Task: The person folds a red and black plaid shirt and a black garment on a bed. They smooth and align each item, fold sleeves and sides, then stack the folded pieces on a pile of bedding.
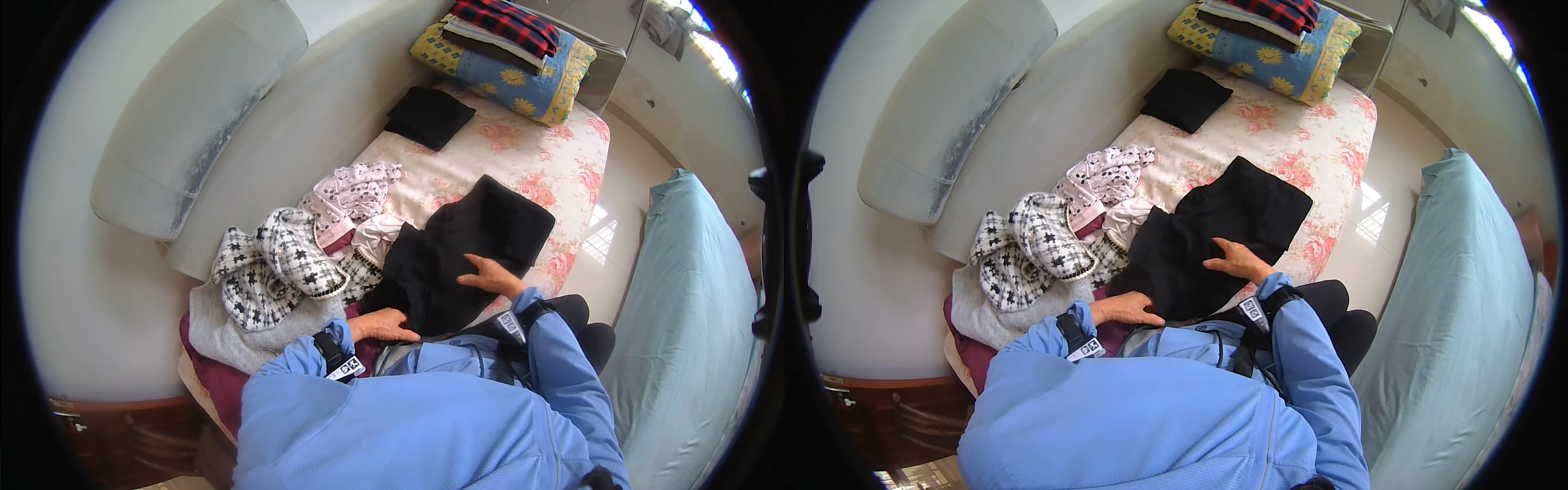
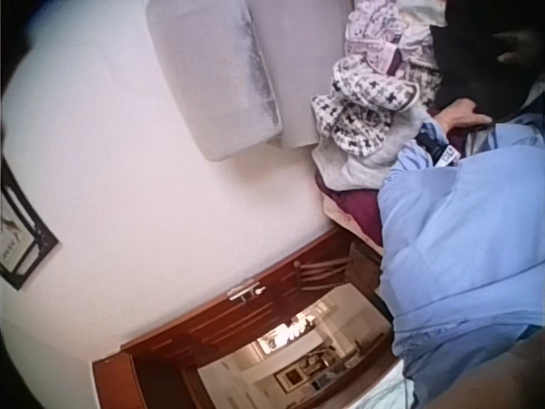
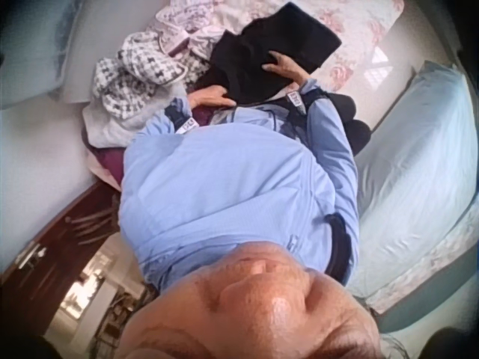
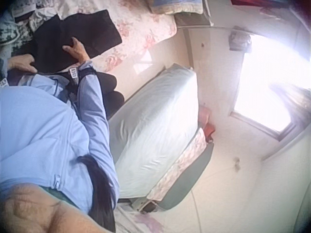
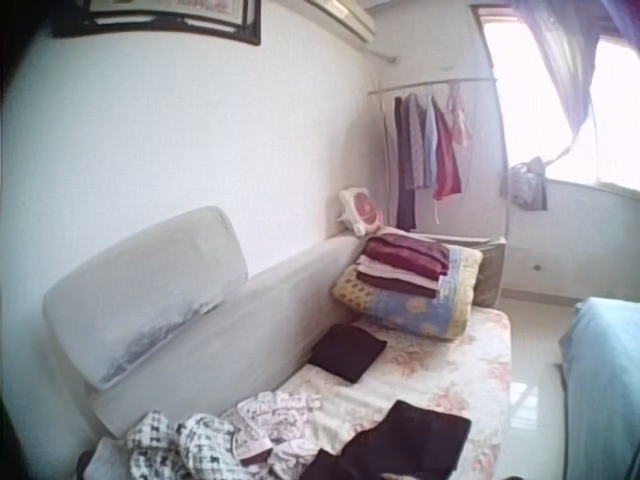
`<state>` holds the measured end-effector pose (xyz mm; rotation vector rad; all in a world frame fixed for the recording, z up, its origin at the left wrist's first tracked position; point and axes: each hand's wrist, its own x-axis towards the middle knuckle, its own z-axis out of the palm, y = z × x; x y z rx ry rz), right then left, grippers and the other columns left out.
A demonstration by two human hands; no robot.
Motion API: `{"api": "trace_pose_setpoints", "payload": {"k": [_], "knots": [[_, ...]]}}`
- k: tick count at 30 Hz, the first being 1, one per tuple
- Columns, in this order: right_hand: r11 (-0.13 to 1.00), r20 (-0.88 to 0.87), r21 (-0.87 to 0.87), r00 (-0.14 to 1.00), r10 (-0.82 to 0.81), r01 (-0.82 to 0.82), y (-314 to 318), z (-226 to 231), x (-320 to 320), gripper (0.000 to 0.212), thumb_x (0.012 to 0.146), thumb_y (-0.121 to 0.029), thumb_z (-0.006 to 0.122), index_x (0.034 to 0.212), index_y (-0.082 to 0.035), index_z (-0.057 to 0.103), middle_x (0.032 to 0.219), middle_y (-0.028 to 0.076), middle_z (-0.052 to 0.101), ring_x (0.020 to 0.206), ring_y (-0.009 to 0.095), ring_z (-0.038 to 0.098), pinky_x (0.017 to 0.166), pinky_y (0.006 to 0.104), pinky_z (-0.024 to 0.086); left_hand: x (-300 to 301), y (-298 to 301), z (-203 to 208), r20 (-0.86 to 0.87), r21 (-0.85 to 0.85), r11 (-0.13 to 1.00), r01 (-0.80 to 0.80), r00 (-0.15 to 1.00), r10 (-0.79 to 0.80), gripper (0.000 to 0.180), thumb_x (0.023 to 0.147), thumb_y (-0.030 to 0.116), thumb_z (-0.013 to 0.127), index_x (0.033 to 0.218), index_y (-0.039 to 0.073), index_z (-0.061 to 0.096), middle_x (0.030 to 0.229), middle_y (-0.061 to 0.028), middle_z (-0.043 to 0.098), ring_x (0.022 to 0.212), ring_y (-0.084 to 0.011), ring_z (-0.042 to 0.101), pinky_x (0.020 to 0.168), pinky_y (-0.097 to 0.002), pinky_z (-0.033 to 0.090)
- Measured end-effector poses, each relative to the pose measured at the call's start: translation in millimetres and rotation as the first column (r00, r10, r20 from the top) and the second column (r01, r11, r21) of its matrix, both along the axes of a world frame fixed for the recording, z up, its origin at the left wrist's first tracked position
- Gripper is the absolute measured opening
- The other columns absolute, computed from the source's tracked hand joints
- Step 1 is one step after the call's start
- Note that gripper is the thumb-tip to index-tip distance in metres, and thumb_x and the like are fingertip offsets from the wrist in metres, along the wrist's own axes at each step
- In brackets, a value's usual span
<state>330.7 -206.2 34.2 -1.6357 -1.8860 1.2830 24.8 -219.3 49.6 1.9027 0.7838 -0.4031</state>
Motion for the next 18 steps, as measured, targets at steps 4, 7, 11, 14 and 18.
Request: {"api": "trace_pose_setpoints", "payload": {"k": [4, 7, 11, 14, 18], "knots": [[0.985, -0.103, -0.031, 0.98, 0.168, -0.172, -3, 8, -27, 0.068, 0.081, -0.026, 0.073, 0.134, 0.007, 0.045, 0.132, 0.025, 0.052, 0.122, 0.032, 0.051, 0.104, 0.0327, 0.039, -4, 8, 2, 0.073, -0.211, 0.937, -0.279, 0.951, 0.299, 0.043, 0.088, 0.037, 0.065, 0.1, -0.004, 0.065, 0.085, -0.0118, 0.067, 0.077, -0.0185, 0.064, 0.069, -0.0314, 0.051], [0.892, -0.141, -0.138, 0.9, 0.412, -0.43, -13, 17, -32, 0.051, 0.082, -0.016, 0.07, 0.127, 0.002, 0.055, 0.125, 0.02, 0.06, 0.116, 0.03, 0.057, 0.1, 0.0319, 0.042, -22, 21, 0, 0.182, -0.269, 0.791, -0.549, 0.778, 0.601, 0.03, 0.09, 0.029, 0.064, 0.094, -0.001, 0.065, 0.077, -0.005, 0.064, 0.062, -0.0112, 0.058, 0.059, -0.0247, 0.049], [0.823, -0.035, -0.223, 0.848, 0.529, -0.523, -24, 23, -24, 0.042, 0.085, -0.02, 0.068, 0.122, 0.0, 0.061, 0.119, 0.018, 0.063, 0.109, 0.028, 0.06, 0.096, 0.0318, 0.045, -32, 32, -6, 0.346, -0.053, 0.583, -0.811, 0.532, 0.773, 0.029, 0.089, 0.028, 0.065, 0.098, 0.001, 0.063, 0.075, -0.0066, 0.063, 0.062, -0.013, 0.058, 0.059, -0.0274, 0.049], [0.927, -0.174, -0.141, 0.93, 0.323, -0.348, -16, 20, -2, 0.038, 0.086, -0.025, 0.067, 0.116, -0.002, 0.064, 0.113, 0.016, 0.066, 0.107, 0.028, 0.062, 0.094, 0.0335, 0.047, -18, 26, -12, 0.539, 0.403, 0.615, -0.678, 0.719, 0.439, 0.036, 0.086, 0.031, 0.068, 0.102, -0.001, 0.061, 0.085, -0.0108, 0.064, 0.07, -0.0171, 0.06, 0.063, -0.0294, 0.049], [0.865, 0.227, 0.498, 0.953, -0.199, 0.061, 2, 3, 28, 0.032, 0.08, -0.02, 0.07, 0.107, -0.003, 0.065, 0.103, 0.013, 0.064, 0.105, 0.034, 0.057, 0.091, 0.0398, 0.046, -1, 10, -15, 0.183, 0.319, 0.887, -0.333, 0.94, 0.287, 0.062, 0.078, 0.046, 0.07, 0.118, 0.002, 0.054, 0.11, -0.0211, 0.063, 0.097, -0.0372, 0.062, 0.083, -0.041, 0.049]]}}
